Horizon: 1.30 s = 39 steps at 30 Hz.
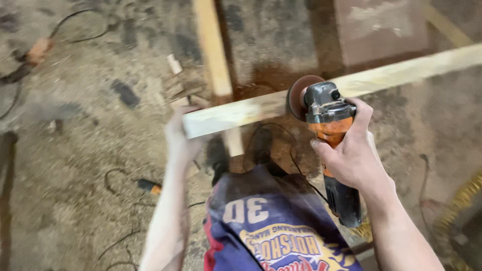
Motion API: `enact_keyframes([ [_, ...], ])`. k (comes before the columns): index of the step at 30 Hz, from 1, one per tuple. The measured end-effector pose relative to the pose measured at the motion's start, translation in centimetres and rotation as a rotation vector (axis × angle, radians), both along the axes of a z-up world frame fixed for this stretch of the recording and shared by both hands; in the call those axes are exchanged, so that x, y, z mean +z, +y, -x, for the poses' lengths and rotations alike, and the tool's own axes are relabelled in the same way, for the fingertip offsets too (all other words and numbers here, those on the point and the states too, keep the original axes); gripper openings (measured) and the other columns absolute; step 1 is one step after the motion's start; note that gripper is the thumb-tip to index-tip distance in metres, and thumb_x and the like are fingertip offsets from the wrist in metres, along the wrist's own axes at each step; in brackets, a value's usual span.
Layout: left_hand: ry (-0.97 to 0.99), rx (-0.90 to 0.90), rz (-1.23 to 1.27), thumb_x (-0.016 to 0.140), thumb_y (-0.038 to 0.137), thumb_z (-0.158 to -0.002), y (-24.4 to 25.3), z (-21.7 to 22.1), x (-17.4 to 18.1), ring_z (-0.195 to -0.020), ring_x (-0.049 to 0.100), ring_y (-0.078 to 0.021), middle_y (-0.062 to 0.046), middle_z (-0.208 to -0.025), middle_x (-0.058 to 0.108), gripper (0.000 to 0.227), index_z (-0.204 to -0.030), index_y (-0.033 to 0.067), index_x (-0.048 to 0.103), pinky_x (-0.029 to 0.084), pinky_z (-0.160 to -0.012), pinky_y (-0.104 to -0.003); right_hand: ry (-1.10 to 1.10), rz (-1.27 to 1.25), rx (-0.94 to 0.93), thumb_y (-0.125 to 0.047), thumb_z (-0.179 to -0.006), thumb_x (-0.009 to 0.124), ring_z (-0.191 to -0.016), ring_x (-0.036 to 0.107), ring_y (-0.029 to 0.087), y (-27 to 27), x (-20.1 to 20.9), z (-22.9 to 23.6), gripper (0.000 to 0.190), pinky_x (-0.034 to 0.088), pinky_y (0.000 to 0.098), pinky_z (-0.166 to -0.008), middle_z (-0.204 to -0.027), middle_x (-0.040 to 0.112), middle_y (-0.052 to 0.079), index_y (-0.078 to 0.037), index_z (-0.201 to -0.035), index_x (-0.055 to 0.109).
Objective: The person uses an angle grinder with a sanding disc to smooth the surface and edges of a wooden plank. They move the tool along the plank, flip it to sand different sides, and then place the plank on a workbench.
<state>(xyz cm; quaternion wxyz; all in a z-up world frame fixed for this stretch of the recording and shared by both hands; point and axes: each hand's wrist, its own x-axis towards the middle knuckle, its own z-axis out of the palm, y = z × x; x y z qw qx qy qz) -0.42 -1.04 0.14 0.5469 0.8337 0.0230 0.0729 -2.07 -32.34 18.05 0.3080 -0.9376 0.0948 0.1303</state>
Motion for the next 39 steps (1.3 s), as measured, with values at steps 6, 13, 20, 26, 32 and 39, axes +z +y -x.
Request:
enact_keyframes([
  [6, -0.093, -0.045, -0.04, 0.092, 0.004, -0.058, 0.1, -0.2, -0.7, -0.095, 0.07, -0.0353, -0.015, -0.102, 0.074, 0.059, -0.112, 0.0074, 0.067, 0.053, -0.086, -0.043, 0.169, -0.053, 0.013, -0.011, -0.084, 0.069, -0.094, 0.076, 0.039, 8.2, 0.3, -0.1, 0.086, 0.065, 0.0471, -0.08, -0.121, 0.062, 0.026, -0.018, -0.144, 0.008],
  [13, -0.091, -0.153, 0.02, 0.084, 0.0, -0.07, 1.5, -0.7, -0.8, -0.103, 0.072, -0.036, -0.016, -0.105, 0.073, 0.051, -0.117, 0.0084, 0.066, 0.057, -0.088, -0.041, 0.042, -0.094, 0.181, -0.01, -0.083, 0.071, -0.098, 0.074, 0.044, 13.8, 0.4, 1.0, 0.085, 0.059, 0.0513, -0.085, -0.116, 0.066, 0.029, -0.017, -0.142, 0.011],
  [20, -0.043, -0.17, 0.076, 0.09, 0.007, -0.062, 2.1, -1.3, -1.5, -0.093, 0.073, -0.0353, -0.017, -0.097, 0.074, 0.055, -0.112, 0.0064, 0.068, 0.058, -0.08, -0.041, 0.051, -0.136, 0.225, -0.011, -0.083, 0.071, -0.096, 0.073, 0.049, 16.0, 0.4, 1.7, 0.085, 0.059, 0.052, -0.086, -0.108, 0.069, 0.03, -0.014, -0.143, 0.011],
  [26, -0.035, -0.175, 0.14, 0.081, 0.003, -0.084, 2.2, -0.7, -1.8, -0.102, 0.077, -0.0272, -0.013, -0.109, 0.077, 0.037, -0.12, 0.0088, 0.074, 0.059, -0.09, -0.035, 0.083, -0.123, 0.328, -0.012, -0.081, 0.074, -0.093, 0.07, 0.054, 16.2, 0.5, 1.9, 0.089, 0.056, 0.0571, -0.085, -0.105, 0.068, 0.031, -0.013, -0.142, 0.01],
  [32, -0.017, -0.214, 0.137, 0.081, -0.004, -0.069, 2.9, -0.9, -0.3, -0.105, 0.075, -0.026, -0.014, -0.11, 0.076, 0.053, -0.121, 0.0044, 0.07, 0.057, -0.092, -0.035, 0.192, -0.061, 0.351, -0.015, -0.085, 0.071, -0.087, 0.075, 0.04, 12.7, 2.2, 0.9, 0.085, 0.065, 0.0457, -0.079, -0.109, 0.07, 0.025, -0.016, -0.144, 0.01],
  [39, 0.008, -0.158, 0.14, 0.082, -0.003, -0.07, 2.3, -0.9, 1.0, -0.101, 0.076, -0.0228, -0.013, -0.107, 0.076, 0.052, -0.12, 0.0061, 0.07, 0.059, -0.089, -0.032, 0.274, 0.16, -0.082, -0.008, -0.081, 0.067, -0.084, 0.075, 0.036, 2.4, 2.6, -0.9, 0.087, 0.064, 0.0481, -0.073, -0.111, 0.066, 0.025, -0.01, -0.148, 0.012],
])
